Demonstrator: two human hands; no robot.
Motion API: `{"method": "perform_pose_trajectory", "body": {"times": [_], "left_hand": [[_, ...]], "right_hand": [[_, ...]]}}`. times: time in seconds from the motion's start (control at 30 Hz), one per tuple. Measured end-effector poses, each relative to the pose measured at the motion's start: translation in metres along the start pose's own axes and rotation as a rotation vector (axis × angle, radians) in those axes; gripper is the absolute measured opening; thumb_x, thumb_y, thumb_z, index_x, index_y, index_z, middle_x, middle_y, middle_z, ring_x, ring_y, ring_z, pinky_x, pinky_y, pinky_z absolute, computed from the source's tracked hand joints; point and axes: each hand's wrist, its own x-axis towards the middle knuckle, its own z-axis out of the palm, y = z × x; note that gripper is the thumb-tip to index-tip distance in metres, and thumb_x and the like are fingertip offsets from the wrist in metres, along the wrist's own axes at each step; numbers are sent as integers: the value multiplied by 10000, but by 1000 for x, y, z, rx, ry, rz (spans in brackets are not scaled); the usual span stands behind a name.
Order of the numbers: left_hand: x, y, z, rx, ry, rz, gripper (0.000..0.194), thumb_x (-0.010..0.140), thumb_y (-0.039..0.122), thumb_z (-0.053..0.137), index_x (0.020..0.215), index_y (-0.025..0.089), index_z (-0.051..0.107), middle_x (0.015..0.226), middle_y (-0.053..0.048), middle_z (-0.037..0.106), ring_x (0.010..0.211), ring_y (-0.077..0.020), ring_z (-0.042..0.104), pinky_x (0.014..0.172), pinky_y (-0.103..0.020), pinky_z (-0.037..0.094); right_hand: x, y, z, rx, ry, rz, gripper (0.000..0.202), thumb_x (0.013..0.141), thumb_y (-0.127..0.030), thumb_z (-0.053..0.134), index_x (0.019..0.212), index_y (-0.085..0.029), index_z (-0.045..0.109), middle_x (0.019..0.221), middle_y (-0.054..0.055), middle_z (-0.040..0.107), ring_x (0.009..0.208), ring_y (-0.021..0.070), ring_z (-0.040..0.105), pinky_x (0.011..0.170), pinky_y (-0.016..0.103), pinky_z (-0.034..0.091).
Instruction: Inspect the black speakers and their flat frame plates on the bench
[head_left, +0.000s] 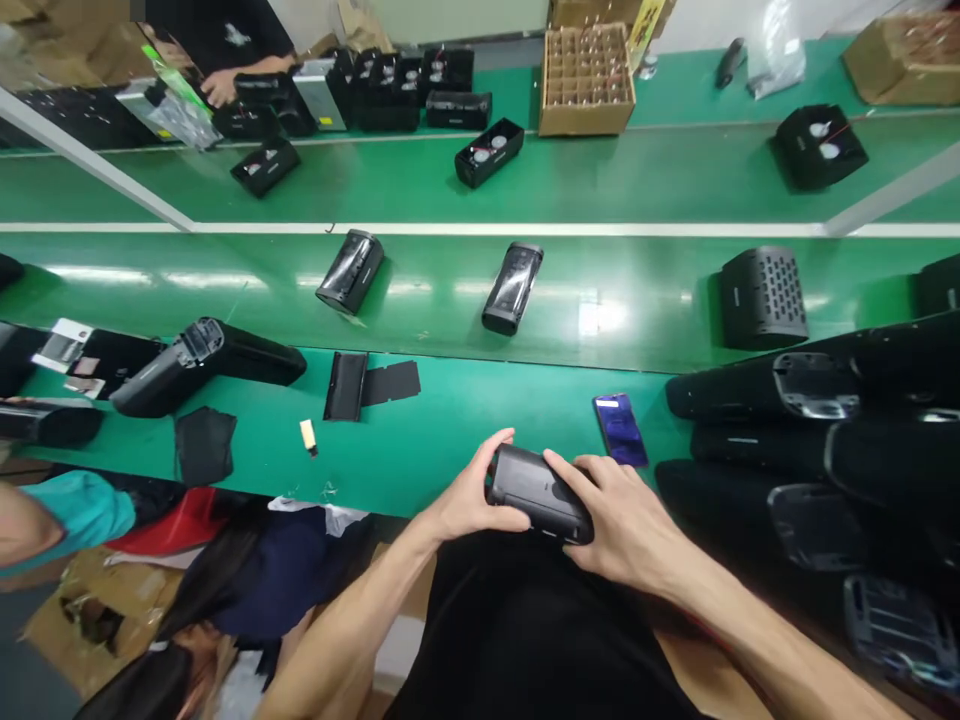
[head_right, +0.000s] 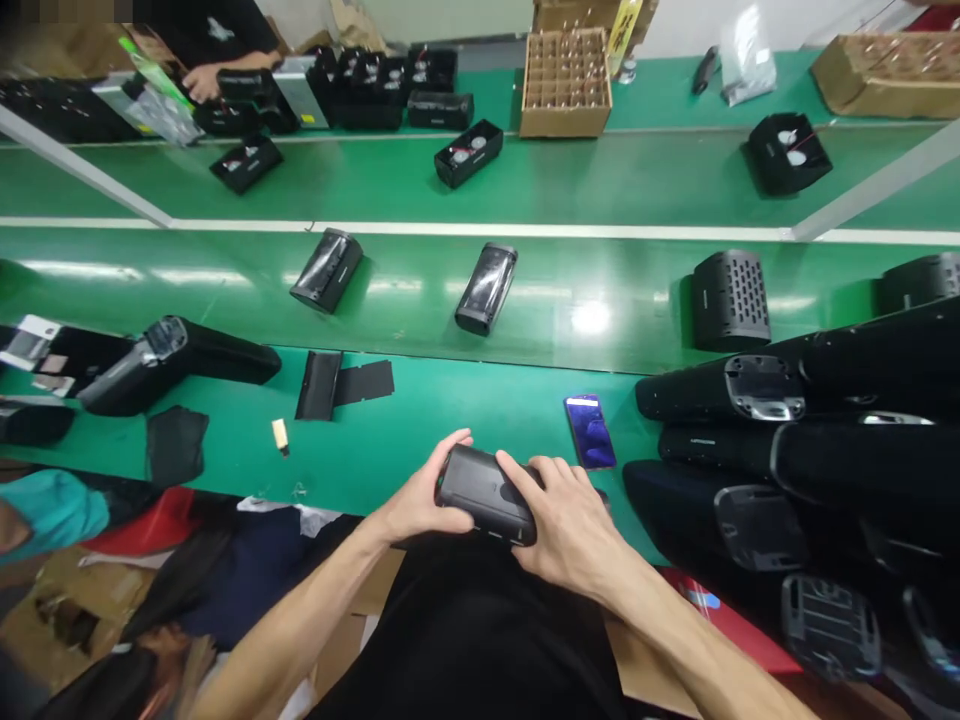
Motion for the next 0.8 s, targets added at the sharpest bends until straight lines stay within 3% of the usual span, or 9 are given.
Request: {"method": "perform_pose_trajectory", "body": {"times": [0.1, 0.23, 0.37, 0.6, 0.67, 0.8], "left_hand": [[-12, -5, 6, 99, -16, -67, 1046, 657, 450, 936, 1545, 320, 399, 1429, -111, 534, 1231, -346, 554, 1033, -458, 453], [-22, -19, 8, 1, 33, -21, 962, 669, 494, 905, 1463, 284, 403, 1365, -98, 543, 1168, -318, 562, 1012, -433, 441], [-23, -17, 5, 28, -8, -62, 939, 708, 488, 876, 1473, 287, 371, 1367, -95, 535, 1172, -315, 549, 1019, -427, 418], [-24, -17, 16, 29, 70, -43, 854, 696, 468, 873, 1417, 276, 458, 1296, -74, 578, 1114, -294, 559, 972, -392, 437], [-23, -25, 17, 15, 119, -47, 831, 698, 468, 874, 1401, 279, 474, 1243, -59, 599, 1078, -277, 572, 950, -373, 444], [-16, -37, 7, -71, 128, -157, 828, 754, 504, 841, 1448, 295, 441, 1185, -48, 630, 1059, -264, 607, 963, -374, 448]], "right_hand": [[-14, 9, 11, 152, -110, 42, 1117, 659, -333, 870, 1645, -393, 349, 1407, 134, 620, 1192, 427, 598, 983, 580, 496], [-44, 34, 19, 507, -36, 248, 1026, 755, -504, 846, 1634, -352, 340, 1609, 117, 453, 1428, 427, 459, 1142, 577, 409], [-64, 38, 34, 803, 52, 443, 842, 791, -596, 784, 1501, -286, 452, 1491, 132, 525, 1318, 392, 556, 1094, 529, 462], [-68, 19, 42, 858, 230, 471, 649, 755, -549, 844, 1294, -305, 578, 1436, 88, 526, 1378, 364, 486, 1150, 480, 399], [-63, 21, 40, 890, 205, 511, 635, 757, -566, 840, 1277, -304, 585, 1357, 81, 566, 1274, 344, 556, 1064, 453, 470], [-50, 36, 37, 1008, -4, 605, 697, 787, -628, 798, 1349, -298, 552, 1148, 58, 657, 1011, 303, 662, 892, 426, 550]]}}
